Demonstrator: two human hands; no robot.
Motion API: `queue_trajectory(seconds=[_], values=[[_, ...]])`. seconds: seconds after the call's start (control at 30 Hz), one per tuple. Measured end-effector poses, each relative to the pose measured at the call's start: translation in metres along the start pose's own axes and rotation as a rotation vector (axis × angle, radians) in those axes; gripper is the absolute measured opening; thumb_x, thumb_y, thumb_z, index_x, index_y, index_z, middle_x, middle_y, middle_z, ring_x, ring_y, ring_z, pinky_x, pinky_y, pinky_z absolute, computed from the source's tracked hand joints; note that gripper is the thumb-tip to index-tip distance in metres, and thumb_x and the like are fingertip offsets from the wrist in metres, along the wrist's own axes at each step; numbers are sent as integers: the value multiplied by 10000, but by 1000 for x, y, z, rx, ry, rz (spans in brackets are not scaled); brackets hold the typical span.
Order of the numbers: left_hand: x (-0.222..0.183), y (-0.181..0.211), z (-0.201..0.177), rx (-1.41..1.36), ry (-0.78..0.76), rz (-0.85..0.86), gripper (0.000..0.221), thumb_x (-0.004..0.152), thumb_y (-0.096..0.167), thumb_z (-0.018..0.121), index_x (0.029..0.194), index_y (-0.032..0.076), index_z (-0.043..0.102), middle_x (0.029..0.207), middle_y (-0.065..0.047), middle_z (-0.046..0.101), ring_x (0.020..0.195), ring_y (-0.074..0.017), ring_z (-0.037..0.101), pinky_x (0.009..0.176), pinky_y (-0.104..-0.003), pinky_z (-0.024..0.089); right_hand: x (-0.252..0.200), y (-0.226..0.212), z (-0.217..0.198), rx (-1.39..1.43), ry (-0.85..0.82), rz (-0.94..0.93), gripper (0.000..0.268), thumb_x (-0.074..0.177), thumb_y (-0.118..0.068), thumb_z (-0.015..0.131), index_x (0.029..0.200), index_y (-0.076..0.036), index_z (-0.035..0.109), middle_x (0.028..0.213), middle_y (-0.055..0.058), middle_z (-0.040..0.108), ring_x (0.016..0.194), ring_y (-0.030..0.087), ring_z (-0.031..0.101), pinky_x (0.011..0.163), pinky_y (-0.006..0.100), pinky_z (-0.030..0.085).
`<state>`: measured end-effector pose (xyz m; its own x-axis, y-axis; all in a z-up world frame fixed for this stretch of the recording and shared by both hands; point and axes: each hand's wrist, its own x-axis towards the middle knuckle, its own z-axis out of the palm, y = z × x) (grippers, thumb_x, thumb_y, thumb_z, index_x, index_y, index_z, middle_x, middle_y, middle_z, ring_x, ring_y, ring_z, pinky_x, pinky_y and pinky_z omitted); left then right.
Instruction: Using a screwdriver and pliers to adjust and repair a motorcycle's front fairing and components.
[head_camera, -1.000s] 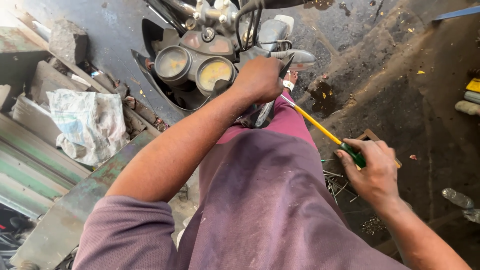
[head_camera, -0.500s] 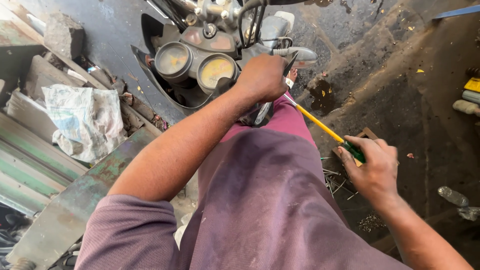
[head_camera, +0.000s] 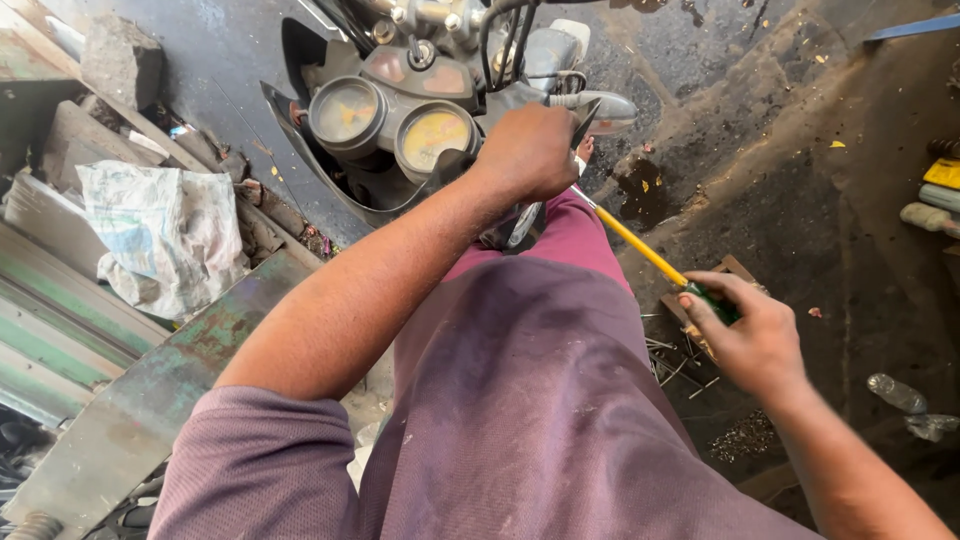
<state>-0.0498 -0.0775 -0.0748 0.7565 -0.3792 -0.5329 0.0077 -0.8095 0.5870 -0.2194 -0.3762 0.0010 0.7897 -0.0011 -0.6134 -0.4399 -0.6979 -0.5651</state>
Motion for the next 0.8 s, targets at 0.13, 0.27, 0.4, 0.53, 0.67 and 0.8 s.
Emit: queue_trajectory(seconds=[0.13, 0.27, 0.4, 0.53, 0.67, 0.8], values=[[3, -2, 6, 3, -3, 15, 320, 910, 342, 647, 916, 38, 746, 868, -233, 725, 865, -420, 708, 804, -534, 555, -2, -62, -6, -586, 311, -556, 274, 849, -209, 736, 1098, -101, 700, 946, 50, 724, 895, 171, 623, 764, 360, 442], [1, 0, -1, 4, -6, 9, 313, 899, 338, 656, 922, 39, 745, 870, -229, 725, 866, -416, 710, 800, -531, 557, 13, 4, -11, 306, -71, 8, 487, 883, -217, 737, 1326, -46, 630, 1008, 5, 687, 882, 36, 651, 739, 183, 525], [1, 1, 0, -10, -3, 10, 349, 911, 372, 654, 924, 34, 740, 856, -224, 726, 853, -415, 708, 790, -532, 555, 19, 26, -14, 724, -362, 485, 408, 969, -312, 702, 1262, -34, 766, 784, 55, 680, 509, 71, 464, 436, 230, 329], [0, 0, -1, -7, 1, 8, 364, 913, 387, 649, 912, 36, 743, 853, -226, 726, 850, -417, 705, 788, -535, 554, 6, -3, -5, 15, -27, -165, 363, 936, -277, 737, 1241, -82, 718, 968, 23, 741, 820, 61, 653, 704, 234, 493], [0, 1, 1, -13, 10, 7, 371, 933, 394, 630, 917, 43, 747, 852, -230, 725, 848, -421, 703, 789, -541, 551, -4, -47, -3, -630, 316, -560, 316, 873, -232, 741, 1163, -111, 773, 919, 30, 736, 798, 232, 643, 716, 429, 469], [0, 0, -1, -10, 21, 7, 377, 922, 402, 635, 913, 42, 749, 855, -228, 725, 852, -424, 700, 793, -543, 548, 9, -6, -14, 262, -23, 28, 392, 904, -323, 719, 1217, -91, 764, 936, 65, 699, 680, 128, 558, 598, 293, 422]])
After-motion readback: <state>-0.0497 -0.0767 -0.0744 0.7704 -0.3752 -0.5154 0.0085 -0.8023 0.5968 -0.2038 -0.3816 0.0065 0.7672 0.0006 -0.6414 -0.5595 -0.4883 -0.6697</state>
